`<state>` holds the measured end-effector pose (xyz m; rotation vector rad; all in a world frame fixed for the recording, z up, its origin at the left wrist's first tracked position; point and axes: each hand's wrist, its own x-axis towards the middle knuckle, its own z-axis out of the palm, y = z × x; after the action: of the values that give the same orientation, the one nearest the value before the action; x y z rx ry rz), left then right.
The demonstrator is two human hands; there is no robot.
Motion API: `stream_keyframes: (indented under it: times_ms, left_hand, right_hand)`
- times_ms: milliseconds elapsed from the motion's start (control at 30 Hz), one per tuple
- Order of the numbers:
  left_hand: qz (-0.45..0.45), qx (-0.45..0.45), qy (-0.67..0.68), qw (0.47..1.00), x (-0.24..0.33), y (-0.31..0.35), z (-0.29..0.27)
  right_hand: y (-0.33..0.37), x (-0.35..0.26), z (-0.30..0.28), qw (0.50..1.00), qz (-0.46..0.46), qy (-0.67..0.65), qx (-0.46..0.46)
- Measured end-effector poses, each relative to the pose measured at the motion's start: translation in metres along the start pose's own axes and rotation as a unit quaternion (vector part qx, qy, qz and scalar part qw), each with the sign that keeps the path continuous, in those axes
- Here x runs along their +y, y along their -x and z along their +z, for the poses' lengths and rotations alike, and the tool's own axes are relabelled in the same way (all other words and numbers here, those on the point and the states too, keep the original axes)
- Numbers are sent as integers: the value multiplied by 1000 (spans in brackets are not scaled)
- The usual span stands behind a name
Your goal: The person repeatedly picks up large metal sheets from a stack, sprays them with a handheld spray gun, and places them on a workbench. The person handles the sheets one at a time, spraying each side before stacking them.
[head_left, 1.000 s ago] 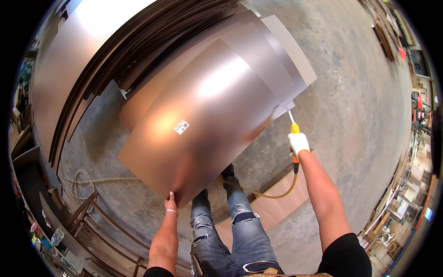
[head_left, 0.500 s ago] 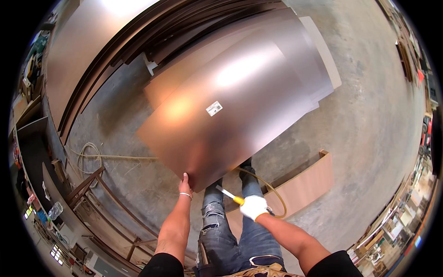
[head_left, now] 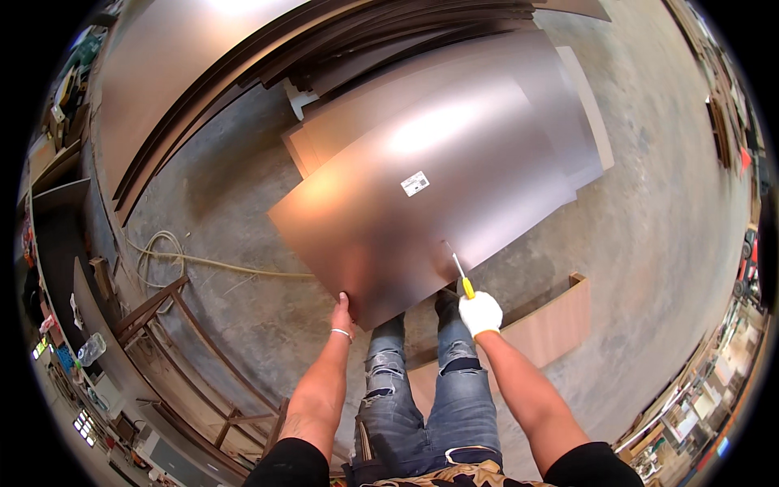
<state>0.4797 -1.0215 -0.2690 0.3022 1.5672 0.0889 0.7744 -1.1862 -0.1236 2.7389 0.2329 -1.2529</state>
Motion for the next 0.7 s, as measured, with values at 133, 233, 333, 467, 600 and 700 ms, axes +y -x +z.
stream_keyframes:
  times_ms: [133,233,333,467,600,700]
  left_hand:
    - [-39,-15,28,999,5,-1,-3]
    - [-44,3,16,999,6,4,6]
    - [-19,16,22,999,8,-2,-4]
    - [-12,18,1,1000,8,-2,0]
    - [12,20,-8,1000,16,-5,-5]
    - [26,0,-4,1000,33,-13,-13]
  right_hand:
    - [23,-28,-6,942,-199,236,-134]
    - [7,-28,-14,994,-58,78,-55]
    - [32,-43,6,957,-200,177,-114]
    - [26,-70,10,992,-105,52,-49]
    - [29,-91,-8,935,-266,209,-107]
    - [-19,-98,-39,969,-217,115,-17]
